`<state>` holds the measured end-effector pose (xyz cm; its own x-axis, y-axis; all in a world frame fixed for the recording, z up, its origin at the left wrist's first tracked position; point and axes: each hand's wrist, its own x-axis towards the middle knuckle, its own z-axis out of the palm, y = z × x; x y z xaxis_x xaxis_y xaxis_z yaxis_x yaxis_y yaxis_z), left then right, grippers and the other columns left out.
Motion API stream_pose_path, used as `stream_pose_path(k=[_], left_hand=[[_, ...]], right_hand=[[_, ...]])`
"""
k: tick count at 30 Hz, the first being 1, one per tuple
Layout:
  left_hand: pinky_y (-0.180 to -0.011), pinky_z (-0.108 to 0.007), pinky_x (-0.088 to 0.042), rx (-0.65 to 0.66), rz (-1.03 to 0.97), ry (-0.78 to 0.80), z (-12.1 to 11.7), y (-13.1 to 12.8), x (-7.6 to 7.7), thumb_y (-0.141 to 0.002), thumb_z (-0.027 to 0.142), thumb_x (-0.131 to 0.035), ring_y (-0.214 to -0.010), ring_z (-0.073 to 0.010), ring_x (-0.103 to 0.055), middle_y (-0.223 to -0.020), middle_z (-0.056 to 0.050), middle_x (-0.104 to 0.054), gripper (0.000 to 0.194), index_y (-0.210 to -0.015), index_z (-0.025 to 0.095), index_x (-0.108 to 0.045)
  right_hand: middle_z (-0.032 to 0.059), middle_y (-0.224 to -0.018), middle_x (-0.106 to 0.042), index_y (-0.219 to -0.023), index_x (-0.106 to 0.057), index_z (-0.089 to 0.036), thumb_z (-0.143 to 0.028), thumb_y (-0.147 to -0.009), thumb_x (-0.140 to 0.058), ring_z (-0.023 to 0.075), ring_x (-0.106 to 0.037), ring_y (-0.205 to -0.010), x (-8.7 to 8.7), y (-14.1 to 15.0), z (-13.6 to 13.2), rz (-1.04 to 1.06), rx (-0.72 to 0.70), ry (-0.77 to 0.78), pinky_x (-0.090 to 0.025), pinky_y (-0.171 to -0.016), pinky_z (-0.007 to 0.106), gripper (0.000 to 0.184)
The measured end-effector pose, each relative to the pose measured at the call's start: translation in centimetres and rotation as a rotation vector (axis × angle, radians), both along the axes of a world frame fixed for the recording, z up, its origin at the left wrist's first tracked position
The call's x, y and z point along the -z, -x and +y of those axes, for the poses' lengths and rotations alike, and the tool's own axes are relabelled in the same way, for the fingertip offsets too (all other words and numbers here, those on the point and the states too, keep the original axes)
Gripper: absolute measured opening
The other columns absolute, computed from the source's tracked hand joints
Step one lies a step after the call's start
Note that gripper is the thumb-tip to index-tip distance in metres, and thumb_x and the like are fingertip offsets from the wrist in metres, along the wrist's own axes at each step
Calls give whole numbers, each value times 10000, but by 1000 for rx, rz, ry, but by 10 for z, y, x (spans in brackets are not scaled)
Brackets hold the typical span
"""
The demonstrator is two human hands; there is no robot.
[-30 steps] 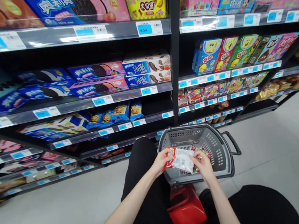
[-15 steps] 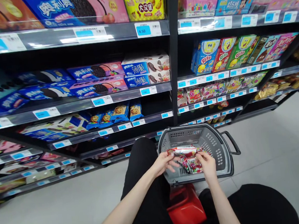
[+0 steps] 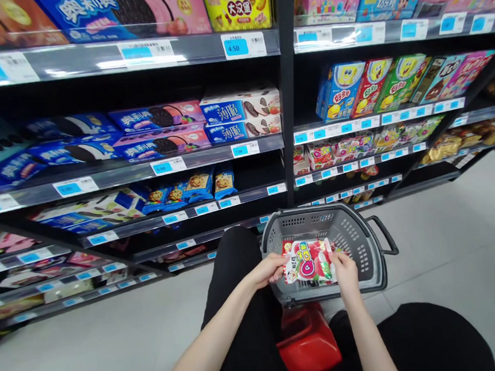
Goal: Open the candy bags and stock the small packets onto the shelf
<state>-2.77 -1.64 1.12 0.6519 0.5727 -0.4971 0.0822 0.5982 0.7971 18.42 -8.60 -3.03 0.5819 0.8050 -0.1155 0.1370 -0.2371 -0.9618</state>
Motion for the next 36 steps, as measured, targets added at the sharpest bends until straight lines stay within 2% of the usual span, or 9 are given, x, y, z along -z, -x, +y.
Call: stream_pose_path(k=[6,9,12,16,19,26,30,33,36], left_hand=[[-303,-183,-117,-36,134,-136,0,4,5,-664,519,-594,-229,-22,-214,-231,70,-311,484,-404,155,-409],[-287,-171,-156,-34,240,-236,0,5,8,-697,526,-552,-228,-25,-287,-301,7,-474,487,-426,130,-467],[-338,-170,-344,-91,144,-149,0,5,3,-699,441,-591,-377,-90,-528,-639,-92,-679,351,-701,92,-619],[-585,-301,-516,-190,-239,-35,3,6,-7,-651,255,-595,-876,-248,-615,-1107,-137,-606,436,-1068,130,-589],[-638,-330,-512,-280,-281,17,3,7,-8,-678,298,-557,-843,-255,-621,-989,-163,-654,377,-965,71,-647],[-632,-265,-484,-386,-125,-112,1,2,1,-531,178,-758,-616,-160,-636,-688,-72,-685,307,-795,84,-632],[-616,-279,-489,-390,-121,-167,1,1,1,-532,199,-765,-605,-169,-641,-716,-51,-688,581,-1059,132,-531],[-665,-333,-499,-402,-142,-198,1,0,2,-547,191,-757,-650,-191,-651,-750,-45,-697,874,-1294,185,-303],[-698,-355,-496,-435,-111,-203,2,0,6,-535,194,-762,-658,-195,-653,-740,-42,-701,878,-1292,169,-317]], right_hand=[[-8,-447,-551,-590,-643,-145,-519,-614,-608,132,-478,-415,-1,-2,-3,65,-63,42,-354,-418,225,376],[9,-448,-592,-625,-674,-151,-533,-611,-617,148,-512,-401,-2,-2,-4,94,-132,23,-395,-426,248,387],[66,-626,-689,-721,-689,-158,-502,-618,-634,210,-609,-520,-3,-1,-3,226,-169,-32,-427,-440,270,364],[92,-730,-703,-820,-693,-153,-471,-656,-605,243,-642,-643,-5,-2,-4,485,-201,-177,-459,-484,291,369],[65,-714,-695,-775,-698,-158,-418,-659,-627,199,-620,-622,-8,-2,-5,471,-210,-202,-471,-541,288,293],[-7,-652,-630,-842,-644,-183,-293,-569,-728,142,-574,-552,-11,0,-4,416,-277,-148,-452,-506,249,307],[-43,-594,-591,-928,-580,-194,-267,-571,-727,139,-580,-549,-13,2,-3,426,-272,-137,-460,-535,252,393],[-48,-576,-585,-981,-568,-175,-281,-557,-726,135,-574,-535,-13,2,-3,400,-244,-114,-462,-553,260,465],[-47,-569,-585,-1003,-580,-151,-298,-538,-724,134,-576,-550,-12,3,-2,392,-231,-108,-467,-604,281,508]])
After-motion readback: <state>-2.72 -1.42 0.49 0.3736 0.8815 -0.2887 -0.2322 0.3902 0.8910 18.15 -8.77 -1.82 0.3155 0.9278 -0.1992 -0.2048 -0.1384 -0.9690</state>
